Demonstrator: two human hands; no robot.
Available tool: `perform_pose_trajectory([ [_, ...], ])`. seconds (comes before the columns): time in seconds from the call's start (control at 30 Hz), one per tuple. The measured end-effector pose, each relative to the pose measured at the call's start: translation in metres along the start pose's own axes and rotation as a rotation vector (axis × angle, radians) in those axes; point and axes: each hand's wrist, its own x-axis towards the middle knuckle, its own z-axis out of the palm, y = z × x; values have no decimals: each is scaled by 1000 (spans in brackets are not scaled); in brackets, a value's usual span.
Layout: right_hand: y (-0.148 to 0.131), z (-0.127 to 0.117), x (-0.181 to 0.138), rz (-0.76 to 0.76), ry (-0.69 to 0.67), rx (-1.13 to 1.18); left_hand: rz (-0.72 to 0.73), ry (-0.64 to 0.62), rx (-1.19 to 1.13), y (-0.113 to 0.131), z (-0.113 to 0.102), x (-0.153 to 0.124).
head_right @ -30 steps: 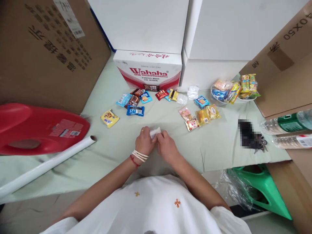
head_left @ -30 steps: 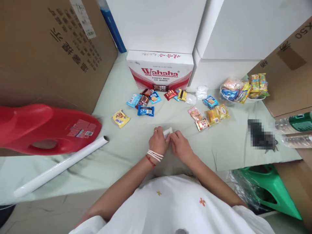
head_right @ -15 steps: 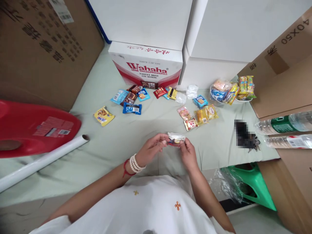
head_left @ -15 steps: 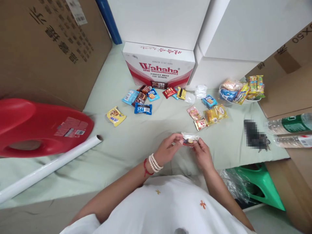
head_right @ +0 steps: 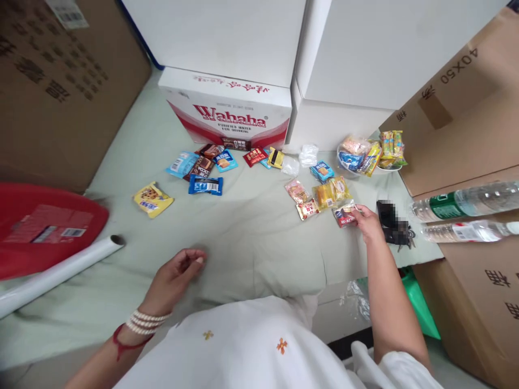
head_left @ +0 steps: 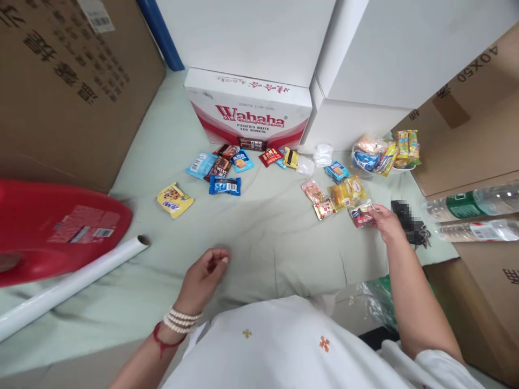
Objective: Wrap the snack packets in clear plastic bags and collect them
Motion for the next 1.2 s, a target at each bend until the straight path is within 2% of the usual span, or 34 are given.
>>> perform_pose_trajectory([
  [0.07,-8,5,6,-38,21,-91,35,98,110,-11,-10,-13],
  [0.13,-17,2,8,-123,117,-303,104,232,240,-24,-18,-26],
  [0.23,-43,1,11,-362,327,-651,232,377,369,-44,-24,-43],
  [0.3,-69,13,15,-533,351,-671,306,415,397,-53,-24,-51],
  [0.33,-84,26,19,-595,308,-624,339,427,409,-57,-23,-53],
  [0.4,-114,62,26,-644,132,-532,395,440,441,-61,-21,-55],
  [0.47,-139,107,34,-613,-62,-491,434,440,463,-63,-19,-54],
  [0.53,-156,151,40,-588,-161,-483,458,433,459,-64,-18,-54],
  [0.63,-169,196,43,-558,-193,-459,479,433,423,-65,-20,-55],
  [0.73,-171,206,35,-513,-182,-367,448,430,333,-65,-24,-59],
  [0.87,-156,180,-10,-448,-202,-92,375,385,147,-50,-23,-59],
  [0.97,-133,160,-71,-365,-310,263,361,196,15,-18,-9,-46],
  [1.1,-99,155,-159,-237,-408,529,386,-34,-117,36,31,-14],
  [1.2,-82,159,-206,-208,-547,516,361,-137,-223,63,66,6],
])
